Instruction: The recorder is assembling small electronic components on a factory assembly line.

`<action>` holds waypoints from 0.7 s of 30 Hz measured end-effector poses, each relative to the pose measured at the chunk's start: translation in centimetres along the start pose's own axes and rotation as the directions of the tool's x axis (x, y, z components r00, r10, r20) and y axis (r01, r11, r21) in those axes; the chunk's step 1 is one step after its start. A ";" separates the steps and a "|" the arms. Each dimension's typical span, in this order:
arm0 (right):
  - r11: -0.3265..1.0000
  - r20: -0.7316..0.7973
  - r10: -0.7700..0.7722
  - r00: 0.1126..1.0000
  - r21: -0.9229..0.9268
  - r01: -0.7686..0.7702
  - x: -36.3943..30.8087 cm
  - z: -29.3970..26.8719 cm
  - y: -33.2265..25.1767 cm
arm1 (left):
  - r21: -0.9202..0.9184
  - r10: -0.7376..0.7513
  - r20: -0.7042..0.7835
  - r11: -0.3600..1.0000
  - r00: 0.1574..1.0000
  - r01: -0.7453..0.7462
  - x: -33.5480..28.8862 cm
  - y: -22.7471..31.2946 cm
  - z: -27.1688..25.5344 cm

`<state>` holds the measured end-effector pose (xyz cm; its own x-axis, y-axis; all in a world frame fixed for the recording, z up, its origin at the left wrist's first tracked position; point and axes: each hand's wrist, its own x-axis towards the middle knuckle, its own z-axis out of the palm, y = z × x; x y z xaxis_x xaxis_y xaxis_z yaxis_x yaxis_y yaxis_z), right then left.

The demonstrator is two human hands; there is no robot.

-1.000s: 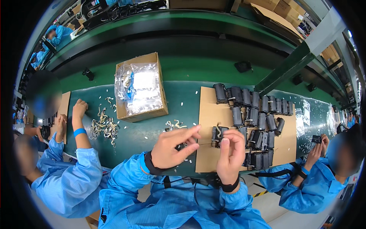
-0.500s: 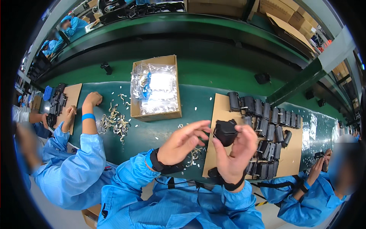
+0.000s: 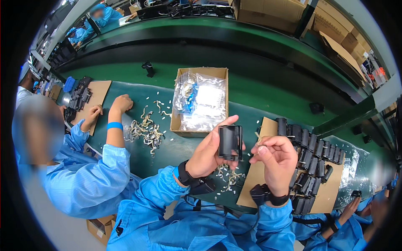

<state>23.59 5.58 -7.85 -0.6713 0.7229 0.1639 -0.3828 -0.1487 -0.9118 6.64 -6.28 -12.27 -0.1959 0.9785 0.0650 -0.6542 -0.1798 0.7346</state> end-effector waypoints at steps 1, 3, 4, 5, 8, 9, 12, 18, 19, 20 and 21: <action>0.994 0.043 0.106 0.993 0.023 -0.107 0.3 -0.8 0.1 | -0.046 0.028 0.080 0.999 0.996 -0.024 0.2 0.1 -0.2; 0.984 0.069 0.168 0.983 0.051 -0.172 0.4 -2.0 0.9 | 0.037 -0.003 0.013 0.999 1.000 0.002 0.4 0.3 0.6; 0.971 0.096 0.220 0.971 0.070 -0.227 0.3 -2.3 1.3 | 0.030 -0.073 -0.031 0.997 0.997 0.074 0.4 0.4 1.0; 0.968 0.097 0.230 0.968 0.076 -0.237 0.1 -2.3 1.6 | 0.018 -0.143 -0.073 0.989 0.987 0.145 0.4 0.4 1.1; 0.969 0.058 0.209 0.976 0.120 -0.215 -0.1 -2.0 1.6 | 0.059 -0.129 -0.047 0.989 0.990 0.132 0.4 0.2 1.1; 0.967 0.060 0.215 0.975 0.126 -0.221 -0.1 -2.0 1.4 | 0.051 -0.099 -0.045 0.994 0.994 0.101 0.4 0.1 1.2; 0.944 -0.004 0.270 0.963 0.200 -0.264 -0.2 -2.4 0.9 | 0.130 -0.055 -0.043 0.990 0.998 0.061 0.2 0.1 1.5; 0.823 0.290 0.491 0.821 0.153 -0.547 -0.3 -2.7 -0.6 | 0.464 0.081 -0.040 0.884 0.996 -0.053 -0.2 0.4 1.4; 0.819 0.291 0.495 0.819 0.159 -0.551 -0.4 -2.5 -0.7 | 0.523 0.089 0.004 0.849 0.996 -0.078 -0.4 0.6 1.3; 0.805 0.308 0.538 0.784 0.089 -0.587 -0.4 -2.2 -0.6 | 0.566 0.136 0.010 0.816 0.991 -0.118 -0.4 0.3 1.2; 0.785 0.322 0.582 0.747 0.017 -0.619 -0.4 -1.8 -0.5 | 0.566 0.130 0.005 0.817 0.992 -0.110 -0.5 0.5 1.1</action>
<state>25.25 6.58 -8.14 -0.9283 0.2366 -0.2867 0.1039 -0.5754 -0.8112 7.20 -6.76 -11.23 -0.2758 0.9473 0.1631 -0.0990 -0.1968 0.9754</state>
